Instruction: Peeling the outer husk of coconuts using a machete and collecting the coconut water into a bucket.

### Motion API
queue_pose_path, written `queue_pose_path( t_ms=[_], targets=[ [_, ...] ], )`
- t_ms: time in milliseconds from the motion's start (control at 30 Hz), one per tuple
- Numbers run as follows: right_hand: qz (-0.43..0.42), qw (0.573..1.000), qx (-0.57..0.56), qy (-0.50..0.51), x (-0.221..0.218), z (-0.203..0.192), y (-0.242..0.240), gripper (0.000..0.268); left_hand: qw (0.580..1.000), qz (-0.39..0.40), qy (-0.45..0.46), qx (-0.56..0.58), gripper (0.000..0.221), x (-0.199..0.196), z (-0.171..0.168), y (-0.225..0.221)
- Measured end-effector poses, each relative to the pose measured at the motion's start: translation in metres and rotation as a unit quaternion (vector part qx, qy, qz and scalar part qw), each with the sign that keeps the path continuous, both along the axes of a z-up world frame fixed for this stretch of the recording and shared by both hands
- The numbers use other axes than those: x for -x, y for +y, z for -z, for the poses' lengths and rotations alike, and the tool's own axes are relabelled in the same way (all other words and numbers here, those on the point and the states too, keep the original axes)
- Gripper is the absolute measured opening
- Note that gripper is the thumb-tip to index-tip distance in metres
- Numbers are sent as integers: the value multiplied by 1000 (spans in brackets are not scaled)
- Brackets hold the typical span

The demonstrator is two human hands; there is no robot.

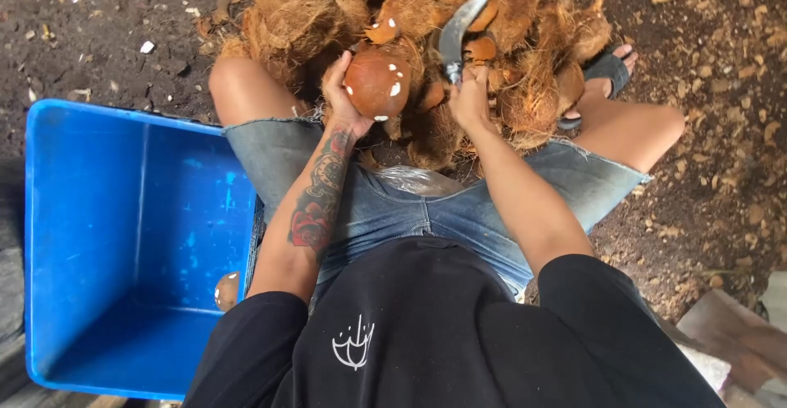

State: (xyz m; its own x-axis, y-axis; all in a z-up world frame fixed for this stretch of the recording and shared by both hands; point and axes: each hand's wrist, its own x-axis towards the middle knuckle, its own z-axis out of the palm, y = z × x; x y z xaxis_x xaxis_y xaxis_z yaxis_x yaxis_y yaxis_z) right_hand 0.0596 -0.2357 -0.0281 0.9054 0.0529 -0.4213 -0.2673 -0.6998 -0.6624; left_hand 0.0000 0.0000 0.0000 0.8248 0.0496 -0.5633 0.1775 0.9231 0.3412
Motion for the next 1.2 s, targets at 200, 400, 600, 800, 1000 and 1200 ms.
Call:
queue_pose_path(
  t_ms=[200,400,600,800,1000,1200],
  targets=[
    [-38,996,64,-54,-14,-25,17,50,999,-17,-45,11,47,1,-16,6],
    [-308,925,-216,-46,12,-187,91,94,995,40,-44,-83,108,13,-104,48],
    [-343,835,-420,-95,26,-211,176,64,939,-22,-286,-190,78,118,-144,144],
    [-593,718,-364,-30,89,-194,300,67,944,-107,-278,-141,55,229,-87,210],
    [-677,661,-316,-68,141,-111,382,9,959,-216,-9,-184,66,355,-5,229],
    [-761,648,31,-14,144,-25,358,36,790,-182,337,-479,88,412,112,256]
  ],
)
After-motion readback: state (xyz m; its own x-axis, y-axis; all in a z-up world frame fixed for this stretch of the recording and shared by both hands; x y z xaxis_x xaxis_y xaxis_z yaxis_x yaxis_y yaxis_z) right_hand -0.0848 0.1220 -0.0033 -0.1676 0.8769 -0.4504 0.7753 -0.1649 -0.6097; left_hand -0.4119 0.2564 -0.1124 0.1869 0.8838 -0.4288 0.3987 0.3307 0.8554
